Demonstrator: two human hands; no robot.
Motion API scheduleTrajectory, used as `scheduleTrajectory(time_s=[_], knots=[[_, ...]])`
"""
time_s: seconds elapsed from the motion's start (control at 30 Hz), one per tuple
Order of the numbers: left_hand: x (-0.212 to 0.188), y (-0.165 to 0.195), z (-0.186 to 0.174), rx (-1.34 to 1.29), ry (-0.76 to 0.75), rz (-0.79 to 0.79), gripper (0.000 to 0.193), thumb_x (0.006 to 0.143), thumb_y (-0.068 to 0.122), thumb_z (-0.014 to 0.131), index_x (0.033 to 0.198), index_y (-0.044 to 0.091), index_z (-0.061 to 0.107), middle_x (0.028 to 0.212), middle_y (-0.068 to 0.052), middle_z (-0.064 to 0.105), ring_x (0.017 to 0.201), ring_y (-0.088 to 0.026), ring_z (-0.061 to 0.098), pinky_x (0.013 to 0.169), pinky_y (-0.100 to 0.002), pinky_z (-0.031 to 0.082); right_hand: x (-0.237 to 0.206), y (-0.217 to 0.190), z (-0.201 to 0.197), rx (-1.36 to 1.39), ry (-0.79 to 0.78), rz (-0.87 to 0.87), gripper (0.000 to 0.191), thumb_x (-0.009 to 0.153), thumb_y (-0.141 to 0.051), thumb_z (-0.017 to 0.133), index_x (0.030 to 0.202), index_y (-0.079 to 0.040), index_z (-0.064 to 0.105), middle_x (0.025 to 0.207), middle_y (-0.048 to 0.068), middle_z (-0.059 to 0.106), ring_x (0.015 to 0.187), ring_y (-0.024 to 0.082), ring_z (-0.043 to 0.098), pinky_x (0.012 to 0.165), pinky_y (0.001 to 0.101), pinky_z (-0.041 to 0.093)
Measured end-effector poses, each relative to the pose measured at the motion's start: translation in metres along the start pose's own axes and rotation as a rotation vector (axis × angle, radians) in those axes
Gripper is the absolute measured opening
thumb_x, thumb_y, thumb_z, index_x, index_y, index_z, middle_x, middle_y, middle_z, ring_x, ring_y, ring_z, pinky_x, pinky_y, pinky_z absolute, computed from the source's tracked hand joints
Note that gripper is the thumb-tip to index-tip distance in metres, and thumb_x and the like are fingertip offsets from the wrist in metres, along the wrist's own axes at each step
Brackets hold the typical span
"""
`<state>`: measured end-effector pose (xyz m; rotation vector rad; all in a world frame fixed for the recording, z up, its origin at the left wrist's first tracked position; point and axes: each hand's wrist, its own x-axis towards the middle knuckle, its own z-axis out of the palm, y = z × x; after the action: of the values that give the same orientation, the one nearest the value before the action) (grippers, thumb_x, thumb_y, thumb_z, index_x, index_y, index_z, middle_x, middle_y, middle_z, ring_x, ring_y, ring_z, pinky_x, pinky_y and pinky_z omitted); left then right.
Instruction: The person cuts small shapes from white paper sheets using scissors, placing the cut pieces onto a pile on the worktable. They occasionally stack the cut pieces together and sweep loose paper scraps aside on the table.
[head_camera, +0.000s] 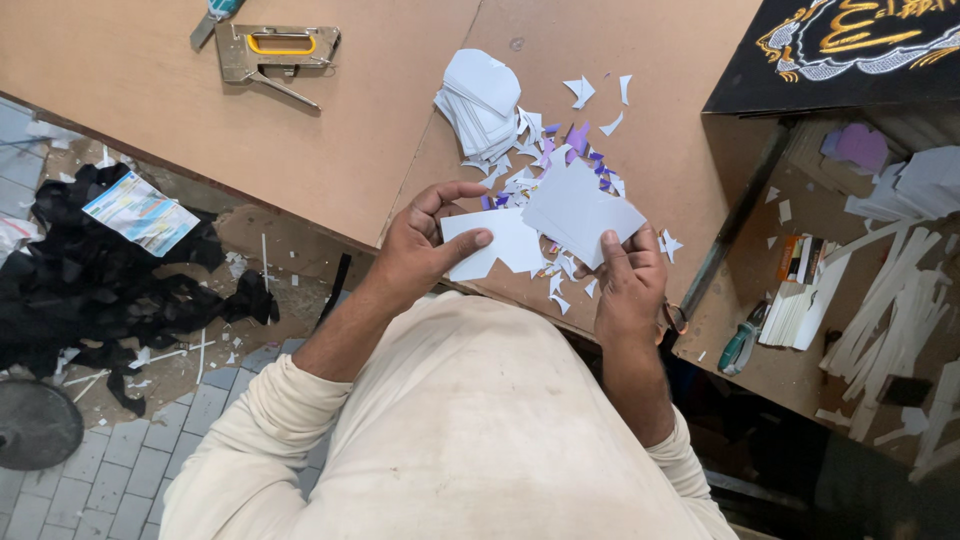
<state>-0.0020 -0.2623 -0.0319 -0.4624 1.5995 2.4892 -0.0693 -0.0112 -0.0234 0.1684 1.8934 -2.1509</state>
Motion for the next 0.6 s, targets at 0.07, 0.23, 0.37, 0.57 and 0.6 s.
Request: scheduleTrajectory(time_s=[0.07,0.23,0.37,0.57,0.6], knots=[[-0.002,0.001,0.003,-0.016,0.017,0.013,0.042,0.096,0.011,0.077,0.135,0.002,0.063,0.108,-0.002,0.073,0.089,-0.004,0.067,0.076,-0.021,0.057,0.000,0.005,-0.002,0.019,0.002,0.033,0.029,0.104,-0.008,0.058,0.131,0.002,0.053,0.110,0.013,0.067,0.083,0.018,0.070,0.059,0.0326,0.059],[0.001,-0.001,0.007,-0.323,0.234,-0.017,0.027,0.090,0.009,0.078,0.109,0.012,0.060,0.100,0.002,0.070,0.083,-0.005,0.067,0.063,-0.022,0.054,0.004,0.010,-0.005,0.073,0.070,-0.012,0.026,0.105,-0.008,0.058,0.127,0.001,0.048,0.112,0.015,0.068,0.083,0.024,0.073,0.059,0.0345,0.061],[0.004,-0.014,0.014,-0.516,0.270,-0.137,0.027,0.089,0.009,0.080,0.093,0.017,0.055,0.089,0.002,0.067,0.083,-0.007,0.065,0.070,-0.024,0.053,-0.002,0.013,0.012,0.021,-0.010,-0.046,0.030,0.106,-0.006,0.060,0.132,0.002,0.047,0.115,0.016,0.064,0.093,0.020,0.070,0.069,0.0372,0.065],[0.017,-0.045,0.040,-0.421,0.334,-0.117,0.027,0.087,0.018,0.083,0.087,0.013,0.056,0.082,0.004,0.059,0.078,-0.006,0.055,0.073,-0.023,0.048,-0.021,0.016,0.050,-0.099,-0.374,-0.155,0.042,0.102,-0.001,0.067,0.137,0.001,0.044,0.123,0.013,0.064,0.110,0.017,0.067,0.096,0.0320,0.057],[0.017,-0.048,0.040,-0.393,0.350,-0.133,0.029,0.089,0.020,0.084,0.086,0.013,0.056,0.080,0.006,0.055,0.075,-0.005,0.051,0.069,-0.023,0.045,-0.022,0.016,0.052,-0.183,-0.371,-0.206,0.043,0.099,0.000,0.070,0.134,0.001,0.045,0.120,0.013,0.066,0.108,0.017,0.069,0.096,0.0326,0.059]])
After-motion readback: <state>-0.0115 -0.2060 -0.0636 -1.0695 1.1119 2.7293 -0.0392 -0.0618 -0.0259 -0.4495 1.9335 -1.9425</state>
